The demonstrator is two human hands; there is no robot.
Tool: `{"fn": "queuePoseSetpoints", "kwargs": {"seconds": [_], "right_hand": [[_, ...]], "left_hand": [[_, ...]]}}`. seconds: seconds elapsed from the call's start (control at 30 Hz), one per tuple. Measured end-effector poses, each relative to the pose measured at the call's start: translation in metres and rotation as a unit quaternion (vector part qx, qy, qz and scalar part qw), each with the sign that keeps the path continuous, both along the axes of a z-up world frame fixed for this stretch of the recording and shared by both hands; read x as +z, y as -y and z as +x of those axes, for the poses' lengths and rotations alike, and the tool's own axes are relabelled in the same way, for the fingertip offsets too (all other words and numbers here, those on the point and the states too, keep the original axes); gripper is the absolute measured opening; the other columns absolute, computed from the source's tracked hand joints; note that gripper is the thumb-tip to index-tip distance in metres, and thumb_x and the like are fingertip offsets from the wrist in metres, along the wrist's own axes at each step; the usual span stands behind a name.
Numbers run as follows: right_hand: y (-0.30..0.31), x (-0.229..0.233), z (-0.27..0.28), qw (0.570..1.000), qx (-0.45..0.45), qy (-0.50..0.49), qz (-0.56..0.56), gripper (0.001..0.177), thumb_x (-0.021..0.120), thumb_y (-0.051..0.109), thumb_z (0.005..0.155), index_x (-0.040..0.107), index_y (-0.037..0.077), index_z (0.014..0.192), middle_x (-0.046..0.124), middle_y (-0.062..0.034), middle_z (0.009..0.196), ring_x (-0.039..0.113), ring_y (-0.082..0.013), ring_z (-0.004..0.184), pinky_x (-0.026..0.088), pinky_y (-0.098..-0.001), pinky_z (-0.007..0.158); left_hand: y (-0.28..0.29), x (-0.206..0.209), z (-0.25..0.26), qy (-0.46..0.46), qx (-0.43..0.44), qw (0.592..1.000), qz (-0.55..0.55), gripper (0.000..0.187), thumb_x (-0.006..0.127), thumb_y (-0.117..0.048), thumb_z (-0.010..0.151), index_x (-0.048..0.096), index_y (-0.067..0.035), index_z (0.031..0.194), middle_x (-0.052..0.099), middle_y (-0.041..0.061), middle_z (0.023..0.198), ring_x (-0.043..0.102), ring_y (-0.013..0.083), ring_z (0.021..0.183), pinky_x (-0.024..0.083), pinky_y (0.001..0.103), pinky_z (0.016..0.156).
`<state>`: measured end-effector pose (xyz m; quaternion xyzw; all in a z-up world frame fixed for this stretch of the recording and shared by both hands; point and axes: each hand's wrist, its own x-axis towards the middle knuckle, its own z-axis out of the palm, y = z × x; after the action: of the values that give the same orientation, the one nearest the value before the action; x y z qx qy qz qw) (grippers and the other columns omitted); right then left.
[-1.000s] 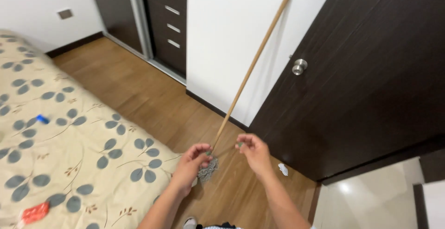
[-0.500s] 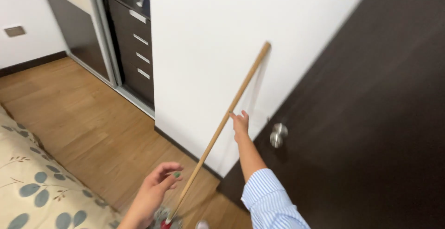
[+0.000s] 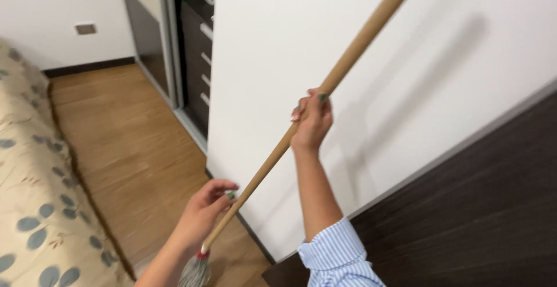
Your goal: The person picks up small items scattered on the bed, places them on a round tray, and carries the tray to the desk. They arrange items on the desk, coil a charging cable, place items into a drawer, smooth the bedsheet, and gather plush toys together at the head of the bed.
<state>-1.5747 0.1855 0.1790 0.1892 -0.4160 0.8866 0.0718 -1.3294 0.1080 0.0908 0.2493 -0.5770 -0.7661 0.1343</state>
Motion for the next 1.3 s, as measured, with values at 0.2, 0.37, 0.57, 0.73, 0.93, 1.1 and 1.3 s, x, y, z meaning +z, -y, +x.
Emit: {"fn": "queuePoseSetpoints", "kwargs": {"seconds": [0.2,0.37,0.57,0.73,0.93,1.1,1.3], "right_hand": [[0.017,-0.106,-0.002,0.999,0.003,0.000,0.033,0.020,0.055,0.030,0.105,0.051,0.012,0.098,0.047,-0.0012,0.088,0.045,-0.0100,0.062,0.038,-0.0243,0.047],[0.045,-0.249,-0.008,0.967,-0.050,-0.005,0.249,0.017,0.045,0.025,0.110,0.051,0.010,0.112,0.052,-0.0015,0.071,0.057,-0.0125,0.054,0.051,-0.0245,0.054],[0.016,-0.374,-0.045,0.882,-0.284,-0.006,0.375,0.027,0.045,-0.003,0.109,0.033,-0.006,0.133,0.041,-0.0273,0.114,0.047,-0.0415,0.104,0.041,-0.0456,0.094],[0.091,-0.394,0.027,0.806,-0.240,0.161,0.517,0.074,0.061,0.004,0.100,0.009,-0.010,0.151,0.012,-0.0445,0.143,0.022,-0.0618,0.138,0.026,-0.0695,0.117],[0.320,-0.315,0.147,0.759,0.080,0.288,0.578,0.112,0.086,0.024,0.081,0.012,0.022,0.165,-0.012,-0.0302,0.160,0.005,-0.0514,0.154,0.021,-0.0728,0.117],[0.455,-0.211,0.219,0.763,0.269,0.182,0.559,0.092,0.071,0.002,0.091,0.016,0.010,0.164,0.003,-0.0346,0.160,0.028,-0.0450,0.147,0.037,-0.0470,0.113],[0.598,-0.234,0.257,0.689,0.381,0.090,0.610,0.090,0.068,-0.003,0.089,0.017,0.003,0.162,0.009,-0.0402,0.157,0.038,-0.0446,0.135,0.045,-0.0419,0.098]], "left_hand": [[0.005,-0.004,-0.016,-0.004,-0.031,1.000,0.002,0.024,0.061,-0.003,0.089,0.072,-0.012,0.108,0.073,-0.001,0.112,0.067,0.0131,0.095,0.046,0.025,0.081],[0.050,-0.056,-0.030,-0.069,-0.006,0.997,-0.018,0.031,0.069,-0.004,0.089,0.071,-0.011,0.119,0.074,0.006,0.115,0.070,0.0149,0.095,0.054,0.026,0.077],[0.145,-0.086,-0.041,-0.090,0.010,0.995,-0.027,0.029,0.070,-0.008,0.088,0.071,-0.012,0.117,0.073,0.008,0.115,0.070,0.0157,0.095,0.055,0.027,0.077],[0.256,-0.078,-0.016,-0.114,0.053,0.992,-0.016,0.027,0.069,-0.007,0.088,0.073,-0.015,0.114,0.073,0.005,0.111,0.069,0.0109,0.090,0.053,0.021,0.074],[0.384,-0.099,0.045,-0.072,0.136,0.988,-0.017,0.027,0.068,-0.008,0.088,0.072,-0.015,0.114,0.072,0.004,0.111,0.068,0.0075,0.090,0.054,0.022,0.074],[0.452,-0.094,0.121,-0.010,0.238,0.971,0.032,0.028,0.069,-0.017,0.094,0.071,-0.020,0.122,0.072,0.002,0.094,0.059,0.0042,0.074,0.045,0.018,0.061],[0.528,-0.163,0.190,0.025,0.424,0.901,0.091,0.026,0.072,-0.017,0.094,0.073,-0.024,0.119,0.076,0.003,0.086,0.060,0.0061,0.069,0.045,0.019,0.061]]}}
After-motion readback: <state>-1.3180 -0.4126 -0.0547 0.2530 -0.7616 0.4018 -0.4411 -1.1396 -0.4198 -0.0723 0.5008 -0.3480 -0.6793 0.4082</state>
